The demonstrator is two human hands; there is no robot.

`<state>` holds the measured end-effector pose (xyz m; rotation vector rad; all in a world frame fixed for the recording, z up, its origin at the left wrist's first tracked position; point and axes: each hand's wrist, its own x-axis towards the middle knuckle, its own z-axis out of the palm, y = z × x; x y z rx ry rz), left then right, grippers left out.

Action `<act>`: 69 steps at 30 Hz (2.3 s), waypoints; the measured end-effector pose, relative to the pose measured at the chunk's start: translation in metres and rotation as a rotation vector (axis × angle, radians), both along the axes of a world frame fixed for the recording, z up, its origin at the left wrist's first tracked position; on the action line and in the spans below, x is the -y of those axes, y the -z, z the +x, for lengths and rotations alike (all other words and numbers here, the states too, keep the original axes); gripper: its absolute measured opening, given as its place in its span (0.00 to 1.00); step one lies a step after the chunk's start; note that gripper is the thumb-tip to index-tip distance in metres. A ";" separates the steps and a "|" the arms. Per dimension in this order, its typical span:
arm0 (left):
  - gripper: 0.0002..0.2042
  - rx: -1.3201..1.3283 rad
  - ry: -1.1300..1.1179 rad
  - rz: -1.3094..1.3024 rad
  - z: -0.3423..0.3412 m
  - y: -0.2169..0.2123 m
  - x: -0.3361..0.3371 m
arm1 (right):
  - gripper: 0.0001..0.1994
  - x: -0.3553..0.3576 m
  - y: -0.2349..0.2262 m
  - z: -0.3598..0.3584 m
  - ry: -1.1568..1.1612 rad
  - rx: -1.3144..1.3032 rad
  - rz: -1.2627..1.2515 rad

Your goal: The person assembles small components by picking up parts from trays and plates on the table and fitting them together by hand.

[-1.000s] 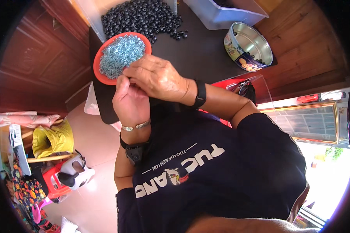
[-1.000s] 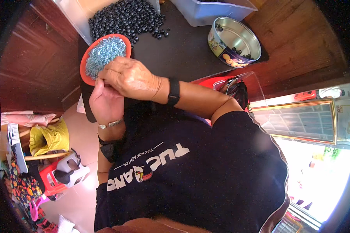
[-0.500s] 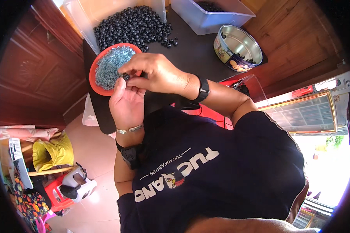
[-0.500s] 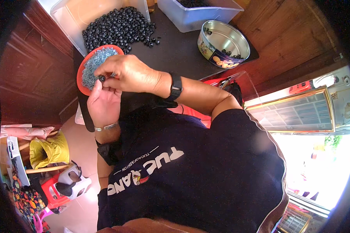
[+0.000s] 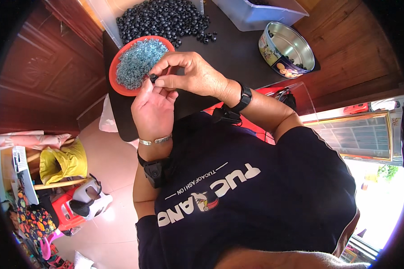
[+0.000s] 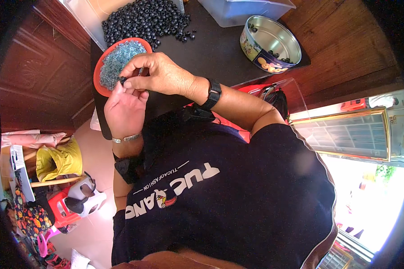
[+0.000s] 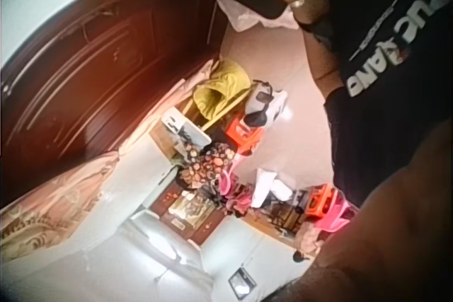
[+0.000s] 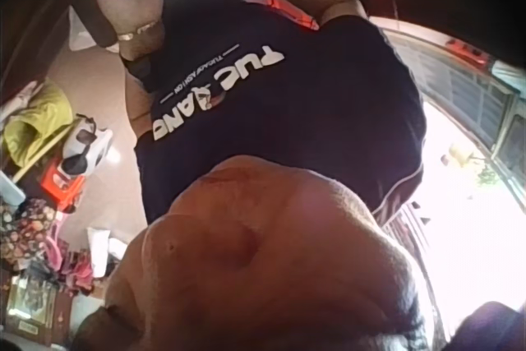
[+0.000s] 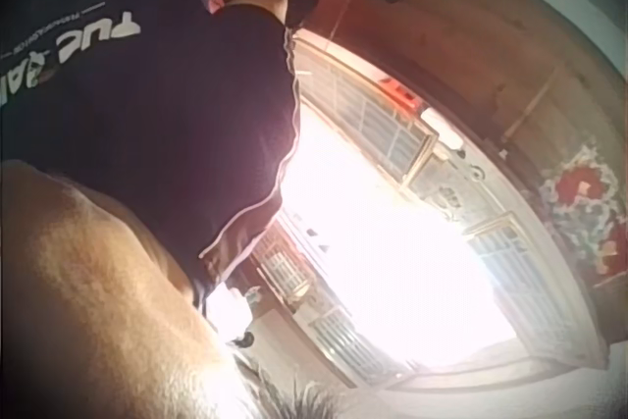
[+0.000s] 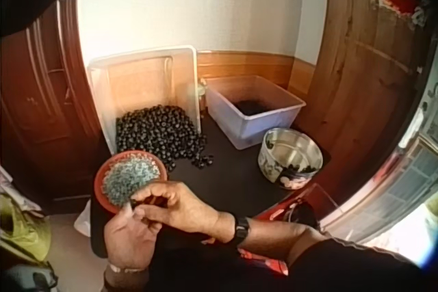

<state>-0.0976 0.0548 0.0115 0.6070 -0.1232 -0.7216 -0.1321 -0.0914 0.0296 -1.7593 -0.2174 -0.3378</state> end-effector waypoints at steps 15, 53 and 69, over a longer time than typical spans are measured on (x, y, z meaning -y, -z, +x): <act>0.11 0.048 0.015 0.180 0.003 0.009 -0.011 | 0.13 0.115 -0.097 -0.001 1.092 0.387 -0.730; 0.16 0.115 0.136 0.230 0.013 0.023 0.005 | 0.10 0.041 -0.018 0.011 -0.097 0.154 -0.494; 0.13 0.428 0.065 0.453 0.002 0.028 -0.007 | 0.10 0.024 -0.016 0.005 -0.204 0.247 -0.700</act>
